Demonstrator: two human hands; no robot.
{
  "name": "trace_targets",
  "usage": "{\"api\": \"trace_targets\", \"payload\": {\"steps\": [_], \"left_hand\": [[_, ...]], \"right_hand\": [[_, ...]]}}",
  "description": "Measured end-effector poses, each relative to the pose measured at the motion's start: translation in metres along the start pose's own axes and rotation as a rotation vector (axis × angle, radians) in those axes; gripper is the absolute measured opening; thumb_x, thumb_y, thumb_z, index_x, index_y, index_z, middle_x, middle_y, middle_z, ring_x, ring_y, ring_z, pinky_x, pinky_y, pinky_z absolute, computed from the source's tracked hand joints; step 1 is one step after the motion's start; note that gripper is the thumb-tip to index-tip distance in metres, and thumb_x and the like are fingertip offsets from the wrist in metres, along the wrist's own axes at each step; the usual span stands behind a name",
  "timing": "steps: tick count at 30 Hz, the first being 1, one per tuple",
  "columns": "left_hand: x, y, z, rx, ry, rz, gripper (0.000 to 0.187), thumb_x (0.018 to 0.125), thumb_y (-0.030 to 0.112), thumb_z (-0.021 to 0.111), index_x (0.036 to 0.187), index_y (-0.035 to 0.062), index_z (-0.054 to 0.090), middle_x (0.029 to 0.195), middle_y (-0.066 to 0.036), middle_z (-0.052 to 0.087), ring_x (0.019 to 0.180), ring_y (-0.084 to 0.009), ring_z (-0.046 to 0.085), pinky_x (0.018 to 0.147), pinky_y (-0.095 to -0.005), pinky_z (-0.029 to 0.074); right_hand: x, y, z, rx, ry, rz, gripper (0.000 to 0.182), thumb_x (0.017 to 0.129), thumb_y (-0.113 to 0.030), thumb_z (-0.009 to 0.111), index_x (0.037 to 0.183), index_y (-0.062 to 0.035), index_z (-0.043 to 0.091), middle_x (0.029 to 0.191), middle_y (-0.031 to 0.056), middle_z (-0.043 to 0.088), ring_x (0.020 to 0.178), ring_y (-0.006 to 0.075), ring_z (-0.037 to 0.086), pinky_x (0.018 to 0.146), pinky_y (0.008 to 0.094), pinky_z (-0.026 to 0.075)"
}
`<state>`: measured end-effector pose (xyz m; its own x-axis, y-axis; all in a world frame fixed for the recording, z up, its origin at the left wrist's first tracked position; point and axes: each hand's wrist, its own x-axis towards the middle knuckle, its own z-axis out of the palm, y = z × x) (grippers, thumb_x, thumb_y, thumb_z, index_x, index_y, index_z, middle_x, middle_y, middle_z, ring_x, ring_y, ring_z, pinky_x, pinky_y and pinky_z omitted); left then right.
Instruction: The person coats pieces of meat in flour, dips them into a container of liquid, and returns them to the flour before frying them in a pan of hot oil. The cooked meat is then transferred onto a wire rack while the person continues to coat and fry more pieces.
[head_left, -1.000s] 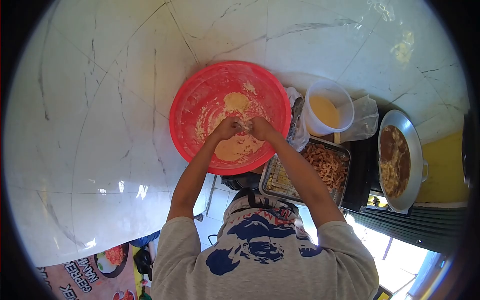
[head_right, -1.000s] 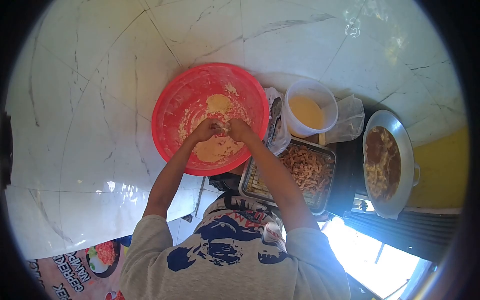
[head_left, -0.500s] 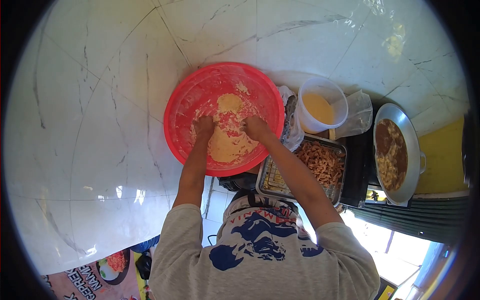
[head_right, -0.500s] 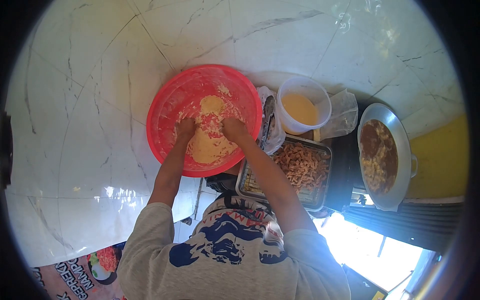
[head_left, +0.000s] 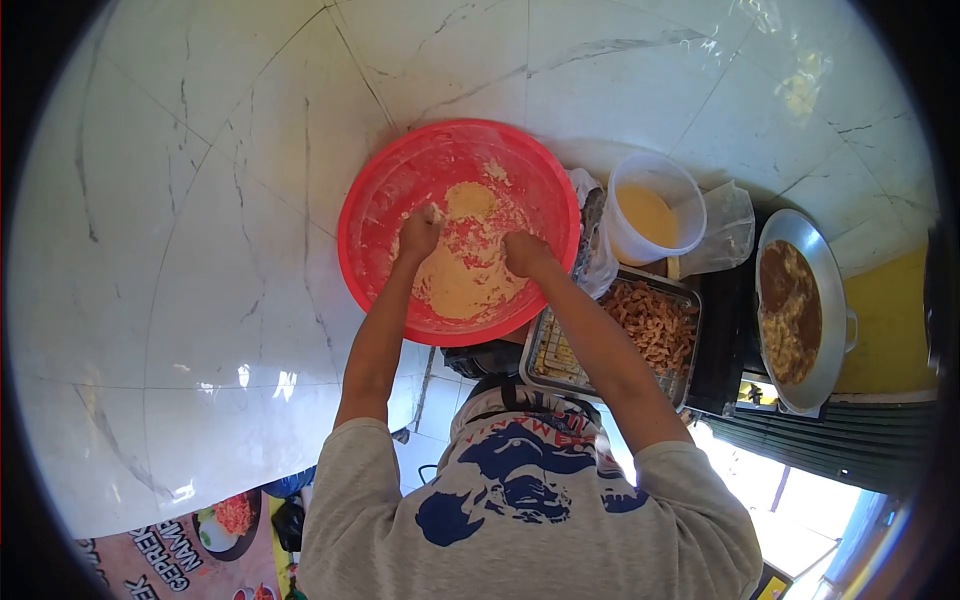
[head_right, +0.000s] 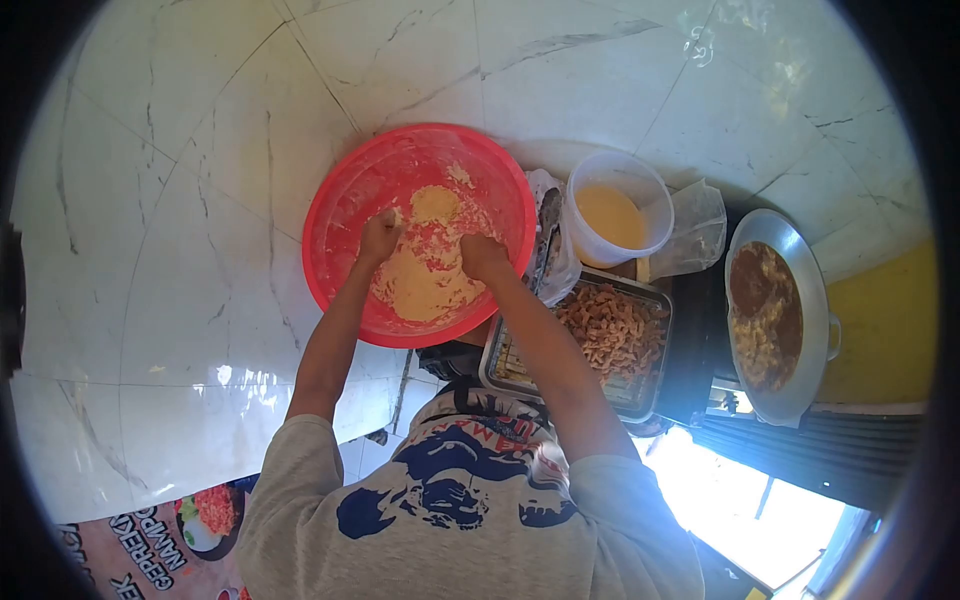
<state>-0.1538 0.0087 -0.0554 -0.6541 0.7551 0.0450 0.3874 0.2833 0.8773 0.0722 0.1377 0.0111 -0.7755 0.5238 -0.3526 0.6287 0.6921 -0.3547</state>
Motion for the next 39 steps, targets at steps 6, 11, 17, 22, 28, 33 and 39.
{"api": "trace_targets", "payload": {"steps": [6,11,17,22,28,33,39], "left_hand": [[-0.026,0.021,-0.011,0.075,-0.053,-0.008,0.030,0.087,0.010,0.069,0.112,-0.0051,0.065,0.091,-0.015,0.071,0.081,-0.0197,0.068,0.072,-0.0330,0.052],[-0.039,0.017,-0.008,-0.064,-0.096,-0.047,0.036,0.084,0.014,0.074,0.111,-0.0075,0.064,0.088,-0.017,0.071,0.078,-0.0202,0.069,0.070,-0.0325,0.052],[-0.046,0.019,-0.003,-0.171,-0.149,-0.056,0.033,0.085,0.013,0.073,0.109,-0.0083,0.065,0.086,-0.014,0.070,0.076,-0.0166,0.068,0.070,-0.0306,0.051],[-0.051,0.041,-0.003,-0.188,-0.161,-0.100,0.031,0.087,0.013,0.073,0.108,-0.0079,0.065,0.087,-0.012,0.071,0.078,-0.0161,0.068,0.071,-0.0308,0.052],[-0.045,0.012,0.011,-0.277,-0.156,-0.146,0.031,0.089,0.012,0.070,0.113,-0.0049,0.062,0.097,-0.010,0.070,0.087,-0.0161,0.067,0.076,-0.0299,0.051],[-0.054,0.059,-0.003,-0.405,-0.184,-0.386,0.027,0.094,0.019,0.065,0.116,0.0045,0.064,0.098,-0.003,0.069,0.089,-0.0142,0.066,0.079,-0.0291,0.050],[-0.052,0.058,-0.003,-0.452,-0.225,-0.439,0.028,0.095,0.027,0.066,0.113,0.0055,0.066,0.098,-0.002,0.068,0.086,-0.0124,0.065,0.078,-0.0269,0.050]], "right_hand": [[-0.002,-0.010,0.005,-0.241,-0.170,-0.042,0.034,0.082,-0.013,0.065,0.115,-0.0062,0.065,0.114,0.0161,0.069,0.109,0.0325,0.067,0.088,0.0470,0.055],[-0.003,-0.012,0.011,-0.328,-0.354,-0.030,0.037,0.083,-0.020,0.071,0.119,-0.0100,0.067,0.119,0.0105,0.069,0.112,0.0281,0.066,0.087,0.0450,0.055],[-0.004,-0.028,0.024,-0.375,-0.252,-0.061,0.031,0.087,-0.017,0.067,0.118,-0.0130,0.071,0.122,0.0061,0.069,0.111,0.0256,0.067,0.084,0.0426,0.056],[-0.004,-0.026,0.041,-0.380,-0.208,-0.137,0.031,0.084,-0.011,0.068,0.115,-0.0116,0.071,0.120,0.0096,0.069,0.110,0.0269,0.067,0.082,0.0434,0.057],[-0.011,-0.026,0.028,-0.364,-0.355,-0.266,0.030,0.082,-0.005,0.064,0.111,-0.0044,0.069,0.117,0.0171,0.069,0.109,0.0318,0.067,0.085,0.0428,0.057],[-0.009,-0.020,0.026,-0.343,-0.424,-0.202,0.033,0.080,-0.005,0.064,0.113,-0.0021,0.067,0.116,0.0187,0.069,0.108,0.0321,0.067,0.085,0.0418,0.056],[-0.012,-0.019,0.024,-0.334,-0.439,-0.180,0.035,0.075,-0.006,0.070,0.110,-0.0025,0.069,0.114,0.0178,0.069,0.107,0.0316,0.068,0.083,0.0440,0.057]]}}
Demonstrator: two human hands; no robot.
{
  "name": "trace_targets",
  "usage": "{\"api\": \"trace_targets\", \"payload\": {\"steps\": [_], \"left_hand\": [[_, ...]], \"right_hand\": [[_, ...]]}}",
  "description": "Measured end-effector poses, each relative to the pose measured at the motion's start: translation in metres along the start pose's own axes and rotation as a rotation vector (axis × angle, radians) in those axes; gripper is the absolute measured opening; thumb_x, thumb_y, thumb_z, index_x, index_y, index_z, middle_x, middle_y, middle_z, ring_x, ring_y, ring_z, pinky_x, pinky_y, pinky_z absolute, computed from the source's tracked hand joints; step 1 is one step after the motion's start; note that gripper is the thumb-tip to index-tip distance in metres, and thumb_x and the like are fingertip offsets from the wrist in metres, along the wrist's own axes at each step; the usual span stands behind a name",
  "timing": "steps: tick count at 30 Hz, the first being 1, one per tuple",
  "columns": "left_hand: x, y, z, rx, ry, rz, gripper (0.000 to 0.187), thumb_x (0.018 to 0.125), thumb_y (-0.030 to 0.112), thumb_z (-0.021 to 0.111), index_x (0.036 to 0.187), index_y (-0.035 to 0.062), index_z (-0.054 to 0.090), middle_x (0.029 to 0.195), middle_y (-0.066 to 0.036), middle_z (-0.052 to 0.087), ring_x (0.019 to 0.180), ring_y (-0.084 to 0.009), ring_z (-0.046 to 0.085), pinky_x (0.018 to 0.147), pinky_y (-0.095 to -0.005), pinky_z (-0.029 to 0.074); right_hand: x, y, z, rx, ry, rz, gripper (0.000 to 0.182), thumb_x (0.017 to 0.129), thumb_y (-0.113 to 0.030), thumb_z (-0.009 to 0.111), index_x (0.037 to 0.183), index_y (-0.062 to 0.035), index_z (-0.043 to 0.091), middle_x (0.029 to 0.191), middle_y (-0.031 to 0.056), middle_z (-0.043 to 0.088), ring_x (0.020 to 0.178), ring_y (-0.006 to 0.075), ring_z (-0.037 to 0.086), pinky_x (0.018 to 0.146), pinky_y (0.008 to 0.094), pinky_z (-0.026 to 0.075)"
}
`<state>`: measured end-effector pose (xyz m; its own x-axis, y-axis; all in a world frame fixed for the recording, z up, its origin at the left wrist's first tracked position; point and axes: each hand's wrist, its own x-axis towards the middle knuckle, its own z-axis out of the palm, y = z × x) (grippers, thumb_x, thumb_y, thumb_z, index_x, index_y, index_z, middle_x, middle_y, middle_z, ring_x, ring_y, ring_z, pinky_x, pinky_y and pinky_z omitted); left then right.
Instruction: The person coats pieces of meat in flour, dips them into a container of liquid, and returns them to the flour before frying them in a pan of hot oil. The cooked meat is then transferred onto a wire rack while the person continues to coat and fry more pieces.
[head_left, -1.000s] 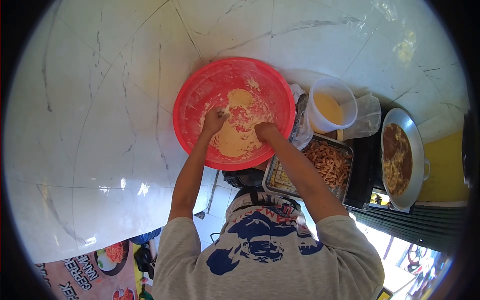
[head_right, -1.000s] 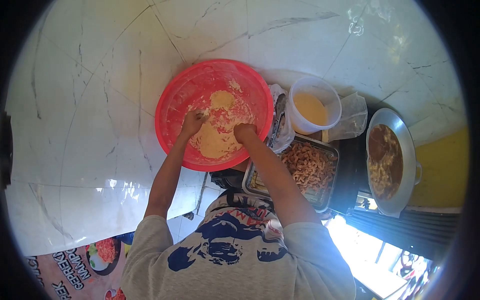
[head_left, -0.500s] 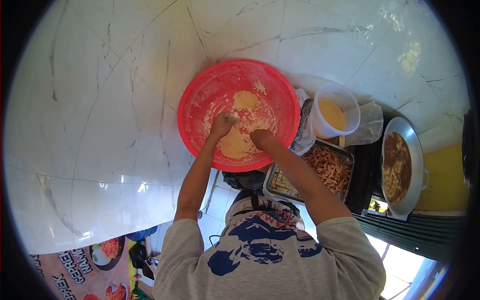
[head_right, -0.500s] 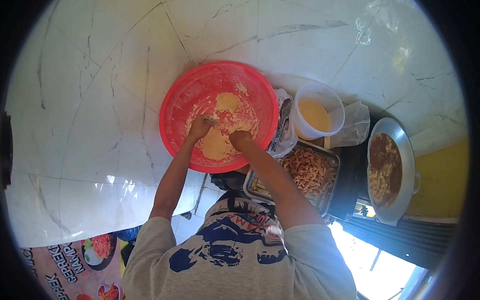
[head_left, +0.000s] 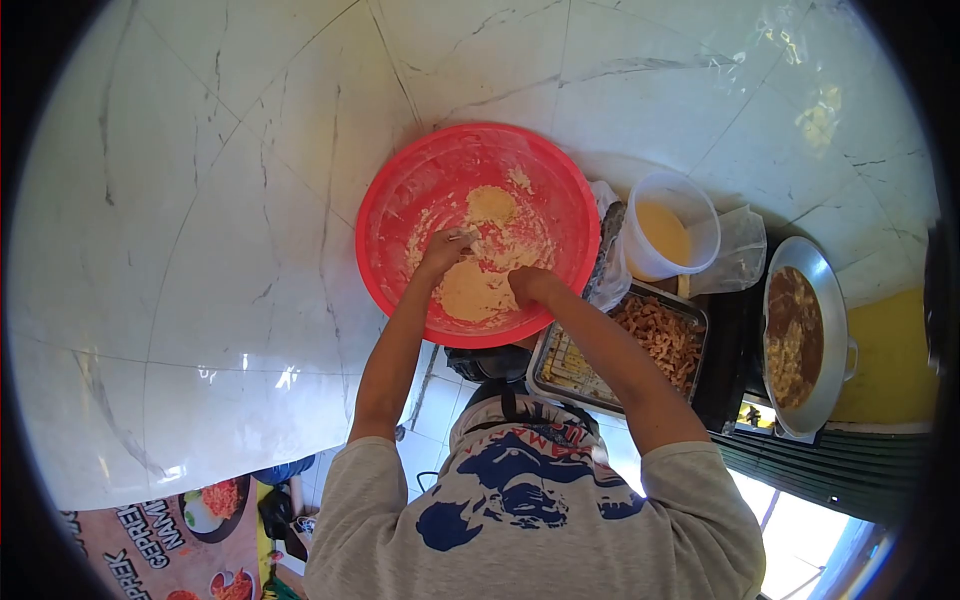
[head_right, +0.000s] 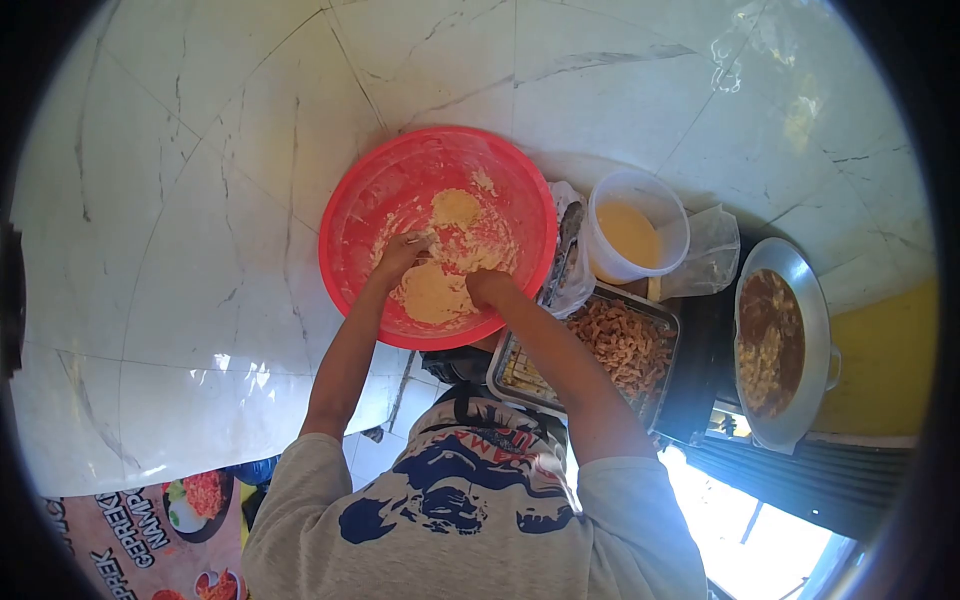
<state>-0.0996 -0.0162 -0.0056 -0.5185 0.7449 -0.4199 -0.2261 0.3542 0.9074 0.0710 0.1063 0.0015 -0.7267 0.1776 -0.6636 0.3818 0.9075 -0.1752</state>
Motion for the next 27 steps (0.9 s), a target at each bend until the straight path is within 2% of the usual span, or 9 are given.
{"api": "trace_targets", "payload": {"steps": [4,7,11,14,16,19,22,25,27], "left_hand": [[0.001,-0.005,-0.001,-0.016,-0.004,0.008,0.028,0.095,0.026,0.067,0.110,0.0016,0.066,0.096,-0.004,0.067,0.084,-0.0134,0.065,0.075,-0.0264,0.052],[0.001,-0.006,-0.001,-0.029,0.025,0.003,0.027,0.096,0.024,0.066,0.108,0.0006,0.066,0.091,-0.005,0.066,0.084,-0.0144,0.066,0.075,-0.0273,0.053],[0.003,-0.010,-0.002,-0.056,0.030,-0.001,0.025,0.096,0.025,0.065,0.104,0.0016,0.066,0.088,-0.004,0.066,0.083,-0.0142,0.065,0.075,-0.0277,0.053],[0.007,-0.010,-0.005,0.061,-0.001,-0.012,0.024,0.096,0.027,0.064,0.099,0.0037,0.065,0.091,-0.004,0.066,0.081,-0.0133,0.063,0.075,-0.0272,0.053],[0.004,-0.008,-0.002,-0.038,-0.015,-0.028,0.023,0.096,0.027,0.064,0.099,0.0042,0.065,0.088,-0.004,0.066,0.077,-0.0131,0.063,0.074,-0.0275,0.052],[0.002,-0.006,0.001,-0.114,-0.046,-0.070,0.022,0.096,0.027,0.063,0.099,0.0050,0.065,0.088,-0.004,0.066,0.077,-0.0127,0.062,0.075,-0.0285,0.052],[-0.001,-0.002,0.001,-0.112,-0.055,-0.078,0.021,0.096,0.026,0.063,0.098,0.0051,0.066,0.088,-0.004,0.067,0.078,-0.0125,0.063,0.076,-0.0291,0.052],[-0.002,0.001,0.004,-0.009,0.000,-0.026,0.021,0.095,0.023,0.064,0.099,0.0033,0.067,0.089,-0.006,0.068,0.081,-0.0129,0.064,0.076,-0.0296,0.052],[-0.003,0.002,0.005,0.045,0.050,0.022,0.020,0.094,0.021,0.065,0.100,0.0012,0.068,0.090,-0.006,0.069,0.083,-0.0136,0.065,0.076,-0.0295,0.052]], "right_hand": [[0.005,-0.002,0.007,-0.005,0.071,0.009,0.043,0.067,-0.014,0.082,0.106,-0.0010,0.070,0.107,0.0196,0.071,0.103,0.0321,0.069,0.084,0.0406,0.057],[0.009,0.000,0.002,-0.014,-0.055,-0.031,0.046,0.068,-0.014,0.081,0.110,0.0001,0.069,0.110,0.0205,0.070,0.105,0.0323,0.068,0.085,0.0407,0.056],[0.011,0.003,0.004,-0.005,-0.047,-0.056,0.040,0.071,-0.011,0.076,0.109,0.0009,0.069,0.111,0.0206,0.070,0.105,0.0331,0.068,0.085,0.0411,0.056],[0.004,-0.003,0.006,-0.009,-0.014,-0.045,0.036,0.071,-0.005,0.072,0.107,-0.0001,0.070,0.112,0.0202,0.069,0.106,0.0326,0.068,0.083,0.0418,0.057],[0.001,-0.003,0.005,0.016,0.032,-0.058,0.035,0.072,-0.004,0.071,0.106,0.0012,0.070,0.112,0.0217,0.069,0.106,0.0332,0.068,0.083,0.0426,0.056],[-0.002,0.002,-0.003,0.109,0.029,-0.089,0.030,0.074,-0.003,0.069,0.102,0.0029,0.070,0.108,0.0243,0.069,0.104,0.0349,0.068,0.082,0.0433,0.057],[-0.009,0.009,-0.010,0.346,0.065,-0.094,0.027,0.074,-0.003,0.069,0.100,0.0052,0.069,0.101,0.0260,0.070,0.097,0.0351,0.070,0.080,0.0427,0.057],[0.004,0.029,-0.002,0.212,0.508,-0.115,0.021,0.074,-0.004,0.069,0.094,0.0028,0.071,0.093,0.0224,0.072,0.089,0.0327,0.072,0.076,0.0422,0.057],[0.002,0.039,-0.018,0.531,0.493,-0.186,0.018,0.075,-0.007,0.073,0.091,-0.0006,0.072,0.086,0.0192,0.072,0.082,0.0295,0.071,0.073,0.0390,0.056]]}}
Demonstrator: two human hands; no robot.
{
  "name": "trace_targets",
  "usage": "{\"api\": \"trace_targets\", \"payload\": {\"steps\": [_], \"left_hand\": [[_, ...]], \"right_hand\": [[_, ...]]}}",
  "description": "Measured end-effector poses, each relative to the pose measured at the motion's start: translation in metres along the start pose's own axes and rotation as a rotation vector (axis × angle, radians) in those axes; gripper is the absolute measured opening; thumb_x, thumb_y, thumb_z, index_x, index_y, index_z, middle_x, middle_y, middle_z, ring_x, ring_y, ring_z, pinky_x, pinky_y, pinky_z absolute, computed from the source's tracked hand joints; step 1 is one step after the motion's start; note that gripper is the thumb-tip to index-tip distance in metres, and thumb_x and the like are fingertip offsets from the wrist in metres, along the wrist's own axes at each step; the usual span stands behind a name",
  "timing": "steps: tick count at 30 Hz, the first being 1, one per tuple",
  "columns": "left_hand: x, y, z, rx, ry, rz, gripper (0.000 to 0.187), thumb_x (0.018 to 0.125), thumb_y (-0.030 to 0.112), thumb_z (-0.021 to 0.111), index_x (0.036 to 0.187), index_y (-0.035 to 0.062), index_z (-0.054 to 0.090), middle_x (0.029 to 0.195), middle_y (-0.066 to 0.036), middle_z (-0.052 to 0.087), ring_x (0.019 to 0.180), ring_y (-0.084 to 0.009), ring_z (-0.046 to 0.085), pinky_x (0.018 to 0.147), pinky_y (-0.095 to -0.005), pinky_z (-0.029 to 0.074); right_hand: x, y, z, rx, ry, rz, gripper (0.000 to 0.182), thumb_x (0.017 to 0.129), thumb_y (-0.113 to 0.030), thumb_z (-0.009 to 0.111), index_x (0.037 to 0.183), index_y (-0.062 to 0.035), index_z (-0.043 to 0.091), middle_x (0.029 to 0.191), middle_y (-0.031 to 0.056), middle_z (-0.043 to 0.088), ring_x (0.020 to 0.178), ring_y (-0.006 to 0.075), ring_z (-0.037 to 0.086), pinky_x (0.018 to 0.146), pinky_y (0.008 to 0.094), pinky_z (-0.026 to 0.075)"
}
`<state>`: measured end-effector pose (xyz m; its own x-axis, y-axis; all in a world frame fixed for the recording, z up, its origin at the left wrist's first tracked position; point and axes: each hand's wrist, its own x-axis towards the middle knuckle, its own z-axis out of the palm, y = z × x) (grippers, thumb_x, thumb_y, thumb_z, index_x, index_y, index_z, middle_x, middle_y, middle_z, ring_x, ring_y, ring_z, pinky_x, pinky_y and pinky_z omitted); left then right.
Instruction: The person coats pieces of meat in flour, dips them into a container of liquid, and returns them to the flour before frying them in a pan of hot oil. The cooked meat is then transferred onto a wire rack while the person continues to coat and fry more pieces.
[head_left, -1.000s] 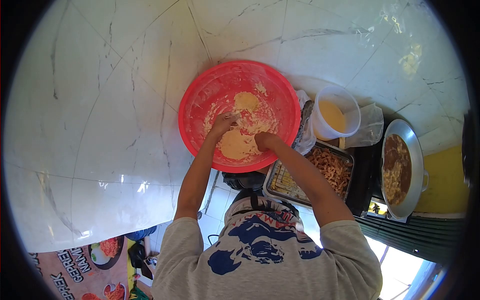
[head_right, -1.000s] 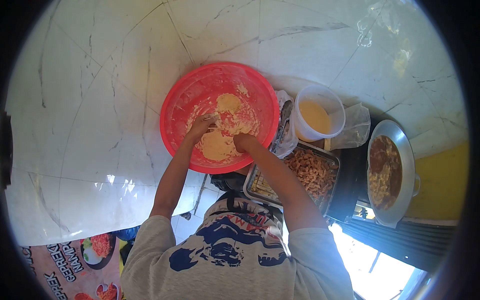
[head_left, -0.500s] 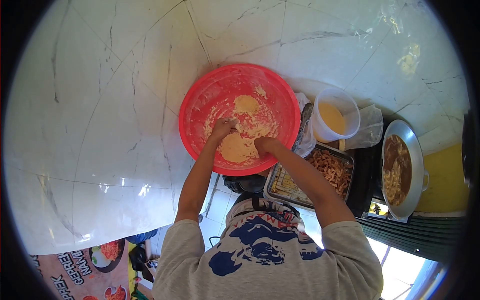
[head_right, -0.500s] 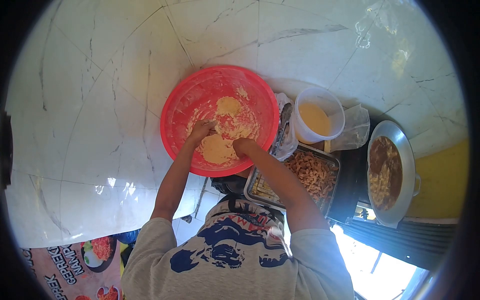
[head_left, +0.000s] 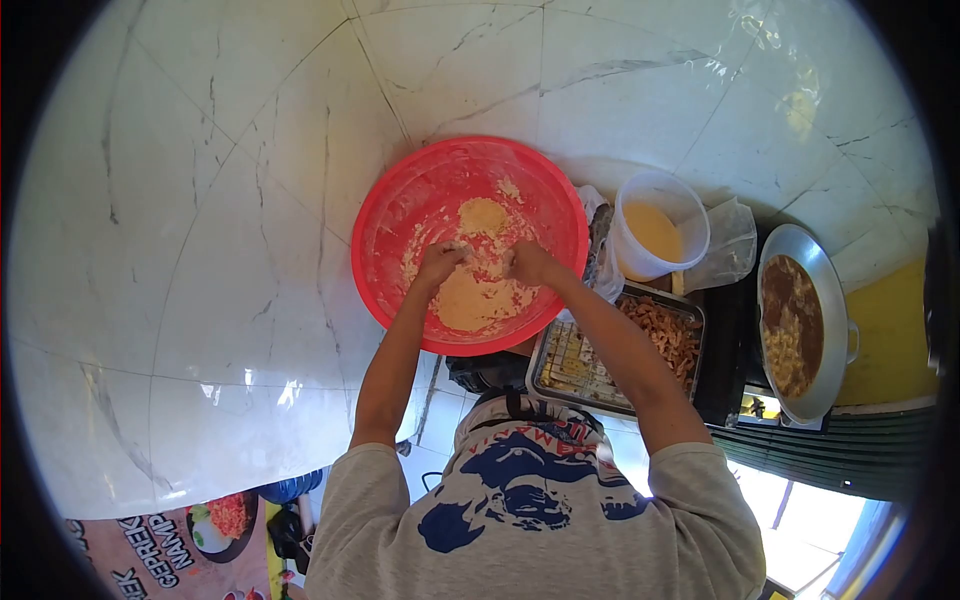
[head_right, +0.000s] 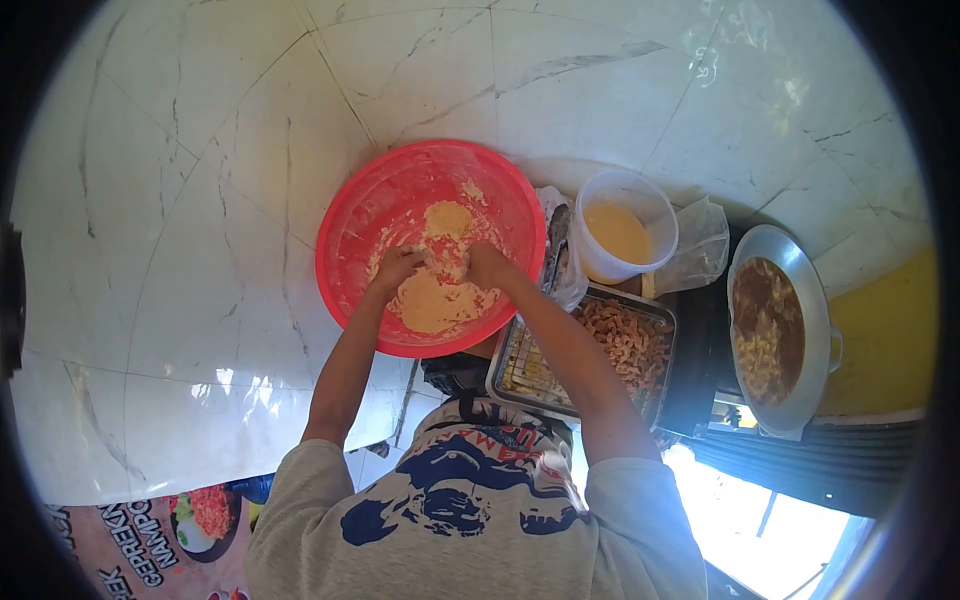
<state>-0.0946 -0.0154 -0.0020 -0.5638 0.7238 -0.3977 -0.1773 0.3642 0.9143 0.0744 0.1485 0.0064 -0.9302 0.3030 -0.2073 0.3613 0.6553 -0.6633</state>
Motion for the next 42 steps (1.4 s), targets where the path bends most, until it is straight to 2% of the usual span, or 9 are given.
{"api": "trace_targets", "payload": {"steps": [4,7,11,17,20,25,27,37,42], "left_hand": [[0.003,-0.004,0.000,-0.071,0.066,0.102,0.022,0.092,0.016,0.067,0.102,-0.0034,0.069,0.091,-0.008,0.070,0.083,-0.0152,0.066,0.075,-0.0290,0.053],[0.002,0.001,0.003,-0.088,0.103,0.092,0.025,0.093,0.017,0.065,0.110,-0.0017,0.068,0.095,-0.006,0.071,0.086,-0.0152,0.067,0.074,-0.0283,0.048],[0.006,0.001,0.010,-0.194,0.150,0.018,0.026,0.095,0.019,0.063,0.111,-0.0014,0.068,0.094,-0.005,0.071,0.087,-0.0152,0.068,0.072,-0.0294,0.048],[-0.015,0.024,0.089,0.153,0.946,-0.150,0.028,0.092,0.025,0.063,0.110,0.0036,0.068,0.100,-0.014,0.073,0.093,-0.0296,0.070,0.080,-0.0413,0.053],[-0.032,0.032,0.105,0.066,0.921,-0.246,0.030,0.090,0.028,0.064,0.110,0.0068,0.069,0.104,-0.017,0.072,0.095,-0.0359,0.069,0.084,-0.0436,0.053],[-0.028,0.032,0.107,0.136,0.967,0.004,0.029,0.091,0.030,0.063,0.108,0.0074,0.067,0.096,-0.015,0.073,0.091,-0.0357,0.070,0.080,-0.0457,0.053],[-0.026,0.035,0.113,0.164,0.974,0.079,0.029,0.091,0.030,0.064,0.107,0.0065,0.066,0.092,-0.015,0.073,0.088,-0.0353,0.070,0.078,-0.0464,0.053],[-0.033,0.045,0.062,-0.187,0.407,0.209,0.021,0.097,0.015,0.060,0.103,-0.0045,0.065,0.083,-0.009,0.067,0.071,-0.0142,0.064,0.062,-0.0282,0.050],[-0.040,0.058,0.076,-0.232,0.214,0.234,0.019,0.096,0.015,0.061,0.104,-0.0019,0.066,0.085,-0.006,0.066,0.072,-0.0118,0.062,0.063,-0.0271,0.050]], "right_hand": [[0.009,-0.008,-0.026,0.303,0.160,0.035,0.013,0.074,-0.008,0.072,0.086,-0.0050,0.075,0.086,0.0160,0.073,0.082,0.0310,0.071,0.075,0.0403,0.054],[0.017,-0.008,-0.031,-0.005,0.207,-0.022,0.016,0.073,-0.009,0.073,0.088,-0.0037,0.075,0.086,0.0170,0.073,0.082,0.0304,0.071,0.074,0.0384,0.054],[0.025,-0.007,-0.027,0.204,0.314,-0.042,0.013,0.076,-0.010,0.078,0.085,-0.0019,0.073,0.078,0.0102,0.072,0.075,0.0177,0.069,0.070,0.0333,0.053],[0.033,-0.055,0.021,0.711,0.933,0.437,0.007,0.077,-0.006,0.071,0.081,-0.0011,0.072,0.078,0.0129,0.072,0.074,0.0215,0.069,0.070,0.0347,0.053],[0.044,-0.049,0.050,0.661,1.063,0.471,0.007,0.076,-0.004,0.067,0.081,-0.0010,0.071,0.077,0.0153,0.071,0.074,0.0263,0.070,0.071,0.0377,0.053],[0.021,-0.060,0.020,0.655,1.067,0.655,0.007,0.076,-0.008,0.069,0.078,-0.0019,0.071,0.075,0.0151,0.070,0.071,0.0258,0.069,0.068,0.0369,0.053],[0.039,-0.045,0.047,0.525,1.226,0.495,0.007,0.077,-0.008,0.068,0.080,-0.0018,0.071,0.075,0.0153,0.071,0.071,0.0269,0.069,0.068,0.0373,0.053],[-0.026,-0.014,-0.024,0.356,0.267,0.033,0.027,0.081,-0.009,0.075,0.107,-0.0011,0.071,0.079,0.0131,0.071,0.073,0.0152,0.068,0.066,0.0331,0.053],[-0.051,-0.028,-0.043,0.475,0.155,-0.152,0.026,0.084,-0.006,0.072,0.110,-0.0017,0.070,0.087,0.0151,0.072,0.077,0.0147,0.068,0.068,0.0336,0.054]]}}
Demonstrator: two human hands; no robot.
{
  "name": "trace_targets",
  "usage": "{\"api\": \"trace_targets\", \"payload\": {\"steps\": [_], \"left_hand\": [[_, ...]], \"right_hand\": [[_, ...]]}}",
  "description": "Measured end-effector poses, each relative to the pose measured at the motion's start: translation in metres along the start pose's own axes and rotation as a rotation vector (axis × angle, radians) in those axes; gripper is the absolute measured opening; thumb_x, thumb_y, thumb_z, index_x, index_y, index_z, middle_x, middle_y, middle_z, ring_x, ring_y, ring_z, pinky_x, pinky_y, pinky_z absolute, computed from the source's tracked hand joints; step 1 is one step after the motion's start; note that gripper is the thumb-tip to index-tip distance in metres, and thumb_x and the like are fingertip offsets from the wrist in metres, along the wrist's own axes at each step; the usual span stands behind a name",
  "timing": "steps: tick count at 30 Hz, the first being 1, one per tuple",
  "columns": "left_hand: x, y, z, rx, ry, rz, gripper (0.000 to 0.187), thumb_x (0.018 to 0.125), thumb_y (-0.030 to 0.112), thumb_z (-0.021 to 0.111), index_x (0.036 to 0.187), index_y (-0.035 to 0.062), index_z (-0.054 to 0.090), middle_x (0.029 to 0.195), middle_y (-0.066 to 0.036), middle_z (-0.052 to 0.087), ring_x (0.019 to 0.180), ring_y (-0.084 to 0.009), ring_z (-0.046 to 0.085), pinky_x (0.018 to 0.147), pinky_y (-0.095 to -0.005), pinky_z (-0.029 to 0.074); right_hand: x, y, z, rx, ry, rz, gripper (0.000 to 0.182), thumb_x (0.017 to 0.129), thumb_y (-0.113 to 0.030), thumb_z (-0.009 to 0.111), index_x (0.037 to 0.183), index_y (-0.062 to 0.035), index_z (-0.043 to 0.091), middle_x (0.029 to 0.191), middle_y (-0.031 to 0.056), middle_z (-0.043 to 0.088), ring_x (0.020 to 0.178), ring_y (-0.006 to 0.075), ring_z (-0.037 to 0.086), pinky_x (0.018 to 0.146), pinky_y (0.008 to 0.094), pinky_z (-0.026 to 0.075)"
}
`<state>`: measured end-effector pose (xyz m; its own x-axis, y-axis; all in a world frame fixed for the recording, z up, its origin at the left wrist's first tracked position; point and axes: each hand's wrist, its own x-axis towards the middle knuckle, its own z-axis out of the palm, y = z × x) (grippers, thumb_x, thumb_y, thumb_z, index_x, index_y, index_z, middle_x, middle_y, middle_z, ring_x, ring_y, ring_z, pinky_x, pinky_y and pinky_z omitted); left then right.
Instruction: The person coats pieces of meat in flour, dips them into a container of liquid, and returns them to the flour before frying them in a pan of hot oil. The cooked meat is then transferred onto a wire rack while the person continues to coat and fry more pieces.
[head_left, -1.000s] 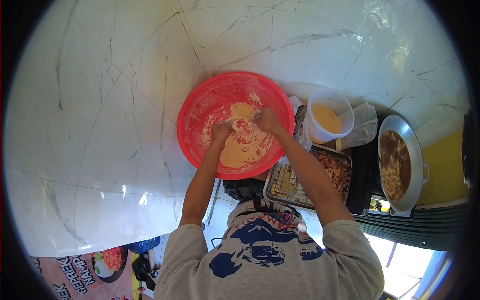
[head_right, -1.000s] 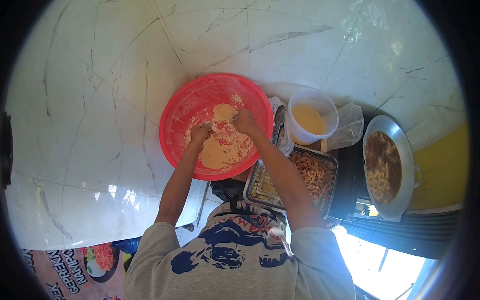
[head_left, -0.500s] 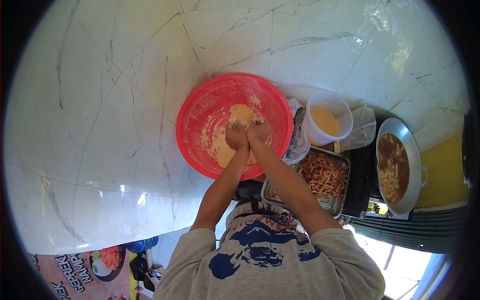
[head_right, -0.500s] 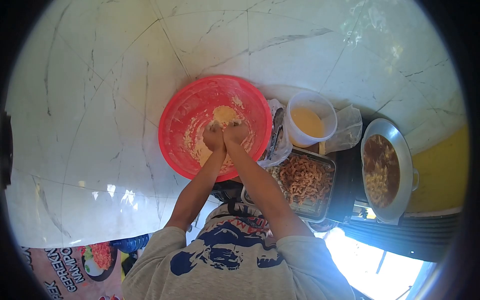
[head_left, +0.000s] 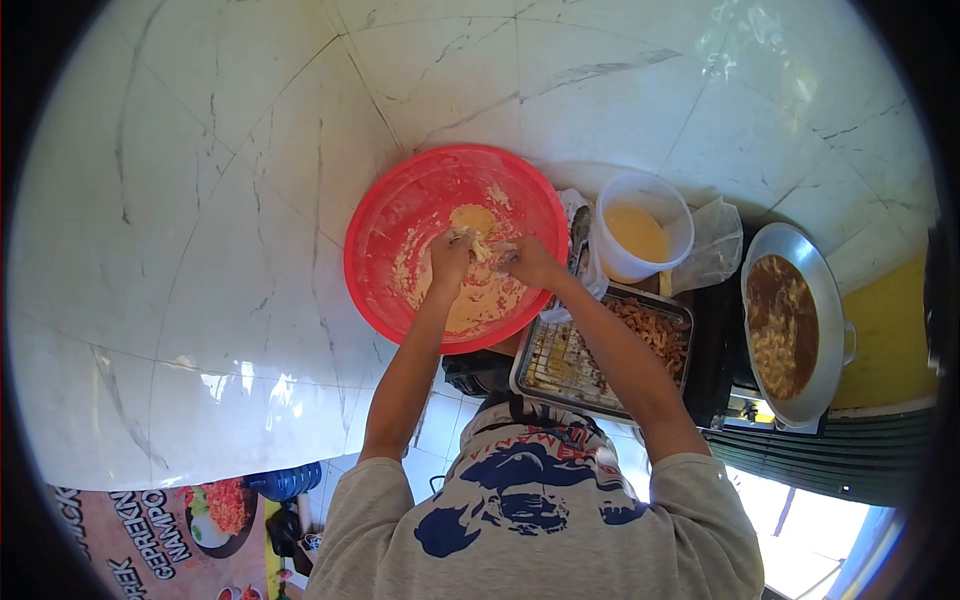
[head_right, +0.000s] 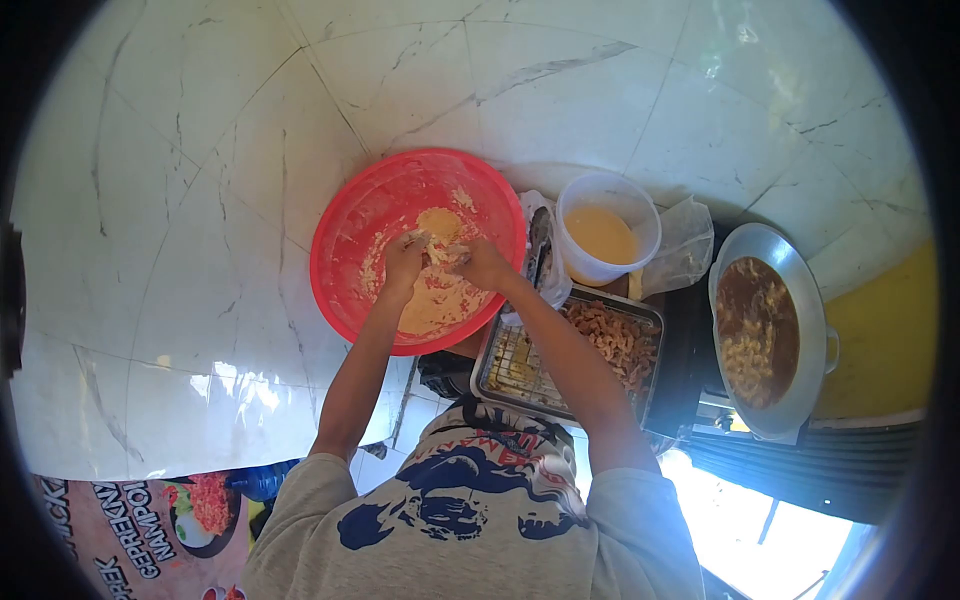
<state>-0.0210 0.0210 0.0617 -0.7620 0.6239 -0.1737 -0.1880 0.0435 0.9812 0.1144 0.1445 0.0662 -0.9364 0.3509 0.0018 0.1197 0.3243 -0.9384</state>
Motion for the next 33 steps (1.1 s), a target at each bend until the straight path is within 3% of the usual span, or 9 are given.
{"api": "trace_targets", "payload": {"steps": [4,10,13,20,22,24,29,31,33], "left_hand": [[-0.013,0.024,0.035,0.001,-0.068,0.098,0.017,0.096,0.010,0.060,0.101,-0.0053,0.065,0.082,-0.007,0.066,0.068,-0.0106,0.060,0.060,-0.0270,0.049],[-0.017,0.034,0.097,-0.030,-0.231,0.188,0.018,0.096,0.012,0.061,0.103,-0.0031,0.066,0.087,-0.006,0.068,0.073,-0.0114,0.064,0.064,-0.0261,0.052],[-0.026,0.039,0.134,-0.078,-0.321,0.153,0.018,0.096,0.013,0.061,0.105,-0.0021,0.066,0.089,-0.006,0.069,0.075,-0.0118,0.065,0.066,-0.0266,0.054],[-0.048,0.037,0.202,-0.068,-0.446,0.085,0.019,0.097,0.014,0.061,0.106,-0.0018,0.066,0.090,-0.007,0.069,0.080,-0.0133,0.067,0.072,-0.0265,0.055],[-0.052,0.033,0.216,-0.077,-0.458,0.084,0.019,0.097,0.015,0.062,0.105,-0.0019,0.066,0.091,-0.007,0.069,0.081,-0.0132,0.067,0.073,-0.0261,0.055],[-0.053,0.025,0.227,-0.066,-0.453,0.094,0.020,0.097,0.016,0.062,0.105,-0.0021,0.067,0.092,-0.007,0.069,0.082,-0.0131,0.066,0.074,-0.0261,0.055],[-0.043,0.001,0.218,0.208,-0.471,0.474,0.021,0.096,0.014,0.064,0.105,-0.0042,0.066,0.092,-0.011,0.071,0.080,-0.0139,0.067,0.073,-0.0266,0.053],[-0.036,-0.011,0.203,0.366,-0.428,0.523,0.017,0.095,0.012,0.064,0.103,-0.0032,0.067,0.090,-0.010,0.071,0.080,-0.0134,0.066,0.072,-0.0274,0.051],[-0.038,-0.015,0.185,0.384,-0.442,0.487,0.019,0.095,0.014,0.064,0.103,-0.0034,0.066,0.084,-0.007,0.069,0.070,-0.0112,0.064,0.058,-0.0246,0.049]], "right_hand": [[-0.014,-0.009,-0.028,-0.111,0.074,-0.127,0.021,0.085,-0.006,0.071,0.104,0.0002,0.071,0.090,0.0136,0.073,0.078,0.0150,0.068,0.071,0.0334,0.054],[-0.067,-0.033,-0.104,-0.248,0.163,0.061,0.015,0.086,-0.006,0.068,0.098,0.0011,0.073,0.091,0.0120,0.074,0.082,0.0170,0.069,0.079,0.0323,0.053],[-0.103,-0.042,-0.147,-0.174,0.208,0.013,0.017,0.082,-0.010,0.069,0.097,-0.0051,0.075,0.092,0.0162,0.073,0.086,0.0276,0.071,0.080,0.0357,0.054],[-0.217,-0.081,-0.257,-0.351,0.473,-0.002,0.016,0.087,-0.008,0.067,0.098,-0.0002,0.073,0.093,0.0160,0.073,0.085,0.0261,0.071,0.079,0.0362,0.054],[-0.253,-0.090,-0.284,-0.436,0.524,0.079,0.016,0.089,-0.009,0.067,0.099,0.0015,0.072,0.093,0.0141,0.073,0.084,0.0212,0.070,0.079,0.0334,0.054],[-0.284,-0.086,-0.307,-0.492,0.576,0.163,0.014,0.089,-0.008,0.067,0.098,0.0017,0.072,0.092,0.0139,0.073,0.083,0.0210,0.070,0.079,0.0337,0.054],[-0.354,-0.077,-0.340,-0.607,0.715,0.363,0.010,0.086,-0.006,0.066,0.090,0.0011,0.071,0.087,0.0145,0.071,0.082,0.0241,0.070,0.078,0.0377,0.055],[-0.376,-0.064,-0.352,-0.568,0.712,0.405,0.009,0.085,-0.005,0.066,0.088,0.0018,0.071,0.087,0.0159,0.071,0.083,0.0271,0.069,0.081,0.0395,0.054],[-0.390,-0.056,-0.356,-0.588,0.724,0.468,0.011,0.085,-0.005,0.066,0.090,0.0025,0.071,0.089,0.0172,0.071,0.085,0.0299,0.069,0.083,0.0406,0.053]]}}
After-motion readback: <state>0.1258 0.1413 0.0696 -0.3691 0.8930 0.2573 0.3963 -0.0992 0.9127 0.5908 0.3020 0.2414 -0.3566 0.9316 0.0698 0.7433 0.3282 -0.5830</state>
